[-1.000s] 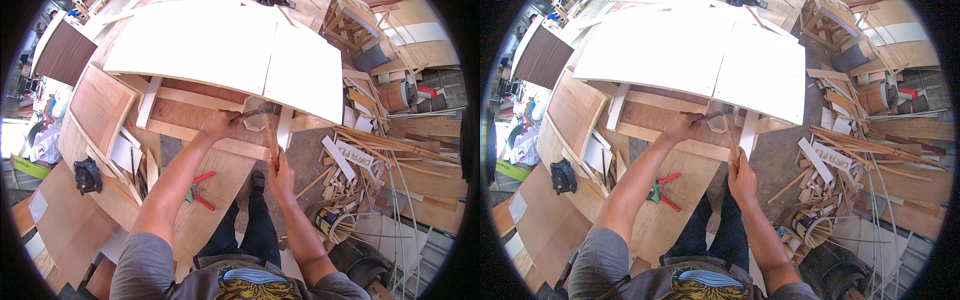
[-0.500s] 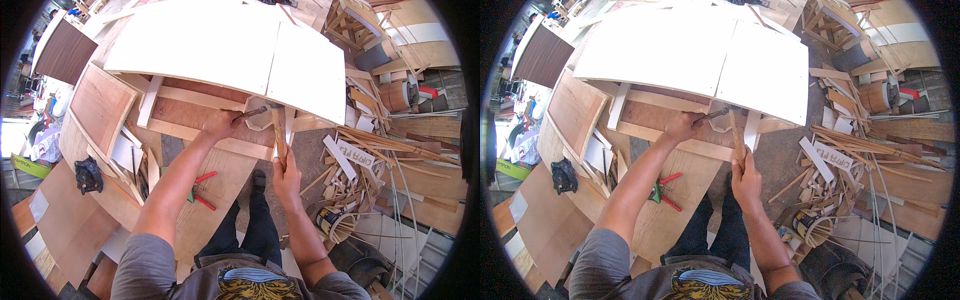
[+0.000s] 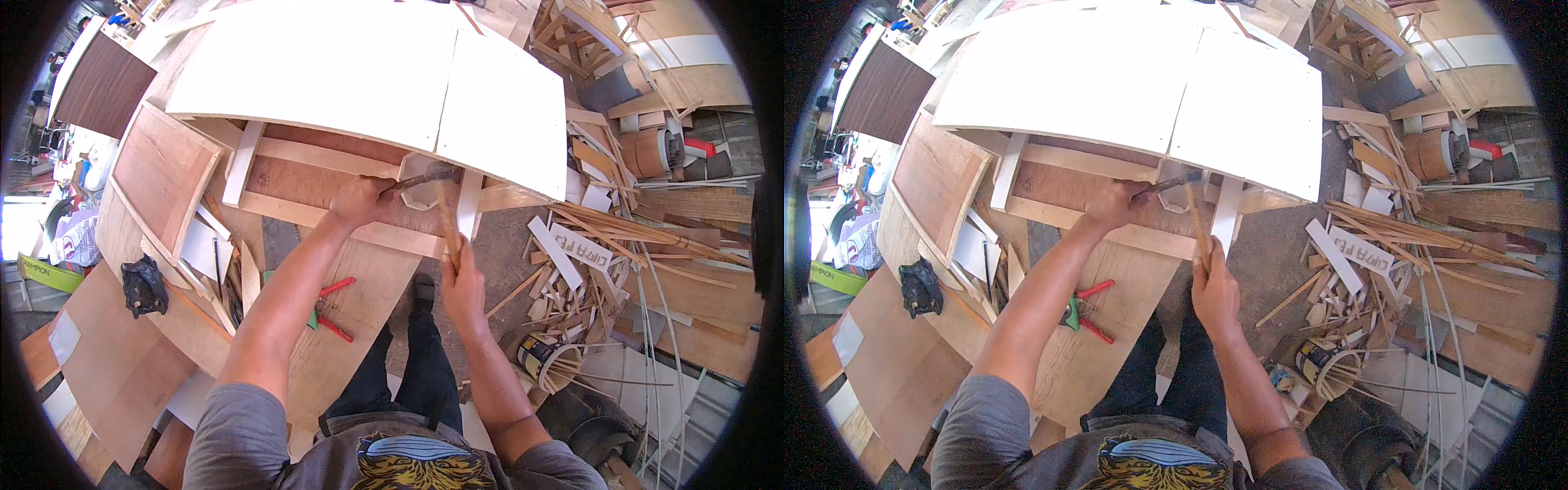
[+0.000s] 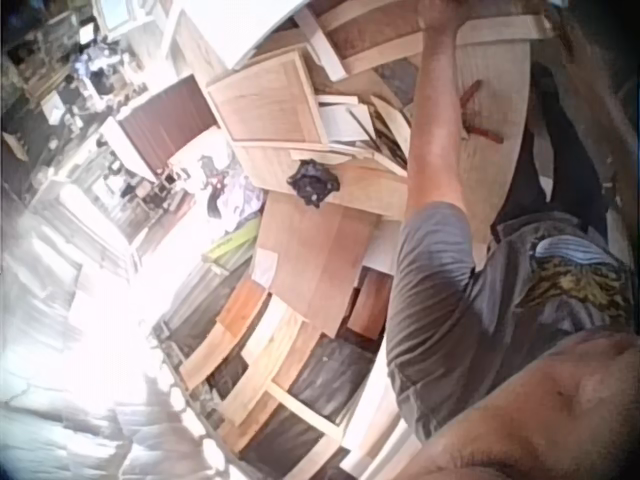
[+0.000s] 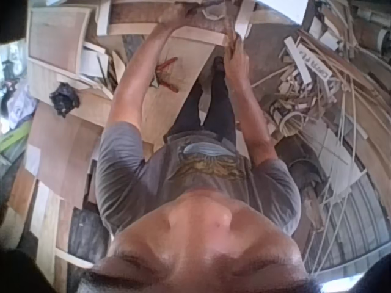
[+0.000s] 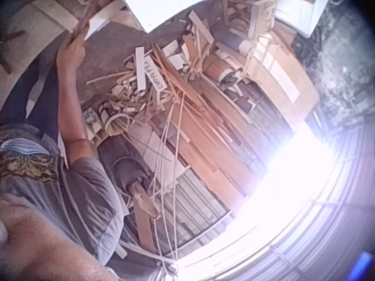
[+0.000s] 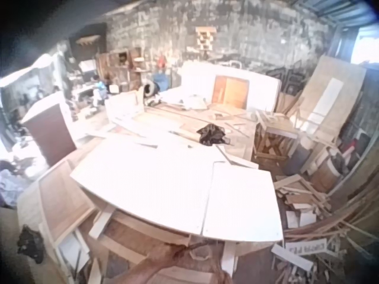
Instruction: The person assembles a wooden drawer by using shears to trim a small component, aligning wooden boards, and then hammering nails into the joints of the wooden structure to secure the pieces.
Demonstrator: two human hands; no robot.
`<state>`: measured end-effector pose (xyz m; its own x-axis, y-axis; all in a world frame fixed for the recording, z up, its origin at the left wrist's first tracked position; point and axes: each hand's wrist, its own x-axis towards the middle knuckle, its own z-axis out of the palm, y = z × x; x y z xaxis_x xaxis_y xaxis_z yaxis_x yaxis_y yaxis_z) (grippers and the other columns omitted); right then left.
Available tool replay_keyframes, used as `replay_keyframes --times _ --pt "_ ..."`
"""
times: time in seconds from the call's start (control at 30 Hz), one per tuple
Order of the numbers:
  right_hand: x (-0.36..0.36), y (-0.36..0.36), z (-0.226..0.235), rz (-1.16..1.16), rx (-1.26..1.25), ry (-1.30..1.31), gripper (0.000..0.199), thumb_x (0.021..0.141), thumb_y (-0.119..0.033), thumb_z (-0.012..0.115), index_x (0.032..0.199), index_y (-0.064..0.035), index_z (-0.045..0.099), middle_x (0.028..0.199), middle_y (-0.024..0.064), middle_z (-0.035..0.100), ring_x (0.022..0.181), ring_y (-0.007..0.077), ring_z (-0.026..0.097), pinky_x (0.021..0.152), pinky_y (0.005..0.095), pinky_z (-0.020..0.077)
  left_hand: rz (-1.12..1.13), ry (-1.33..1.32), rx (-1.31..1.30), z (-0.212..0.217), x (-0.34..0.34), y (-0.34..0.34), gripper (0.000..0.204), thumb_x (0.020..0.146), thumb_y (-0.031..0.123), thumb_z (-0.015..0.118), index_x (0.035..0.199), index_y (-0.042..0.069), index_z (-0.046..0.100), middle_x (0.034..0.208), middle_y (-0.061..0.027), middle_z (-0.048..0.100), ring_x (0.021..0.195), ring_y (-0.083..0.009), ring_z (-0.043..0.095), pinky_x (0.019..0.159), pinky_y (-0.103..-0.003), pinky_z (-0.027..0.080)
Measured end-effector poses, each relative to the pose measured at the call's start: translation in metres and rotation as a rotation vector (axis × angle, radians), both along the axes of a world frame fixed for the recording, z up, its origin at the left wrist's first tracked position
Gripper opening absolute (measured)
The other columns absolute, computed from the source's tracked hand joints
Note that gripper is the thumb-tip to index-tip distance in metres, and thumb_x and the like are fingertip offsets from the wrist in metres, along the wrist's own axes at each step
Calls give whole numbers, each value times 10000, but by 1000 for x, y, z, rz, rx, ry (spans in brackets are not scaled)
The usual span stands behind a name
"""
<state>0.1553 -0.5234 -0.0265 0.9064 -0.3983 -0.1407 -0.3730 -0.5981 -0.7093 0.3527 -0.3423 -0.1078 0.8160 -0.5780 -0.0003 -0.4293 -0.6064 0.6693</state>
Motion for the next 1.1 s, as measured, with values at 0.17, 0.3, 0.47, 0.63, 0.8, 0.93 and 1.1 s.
replay_keyframes --times 0.17,0.3,0.47,0.63,0.8,0.93,1.1 --pt "1 0 7 -15 69 99 526 1027 -219 566 1483 -10 405 1095 339 672 1021 473 683 800 501 566 22 5 19 -3 0 3 242 949 329 628 1041 142 752 871 -160 729 802 -389 704 720 -525 569" --pt "-7 4 3 1 13 -109 517 1028 -233 563 1477 -22 413 1075 333 677 982 499 675 775 536 559 11 -40 -18 -2 -1 2 236 941 277 665 1113 142 752 894 -183 721 799 -381 702 710 -491 560" --pt "-1 1 -4 13 -24 126 528 1027 -236 566 1481 -15 411 1093 325 677 1007 487 677 791 523 563 41 20 13 -2 -2 0 247 909 263 686 1103 127 755 896 -184 723 818 -381 705 720 -486 567" --pt "-11 7 6 -20 -5 -98 505 1015 -191 589 1471 -31 444 1047 326 680 983 471 693 765 486 554 15 1 7 2 0 3 247 902 222 666 1109 117 749 888 -188 720 823 -389 703 725 -495 565" --pt "-8 -1 -4 2 -77 85 508 1018 -192 588 1479 -35 442 1006 294 697 905 392 736 751 444 558 17 27 25 -1 3 -1 250 905 207 645 1117 114 740 892 -189 720 822 -402 699 733 -509 562" --pt "-11 0 12 -49 49 47 501 1010 -215 592 1444 -3 458 1083 303 690 981 462 698 788 491 567 -38 17 78 2 4 -2 256 904 220 650 1117 106 735 886 -199 718 813 -407 695 728 -526 550" --pt "-26 3 15 -46 2 -81 501 996 -206 617 1433 -6 476 1113 286 690 993 444 702 790 479 569 -107 -24 4 -12 12 7 253 896 199 666 1111 81 732 893 -199 717 801 -397 696 714 -512 542"
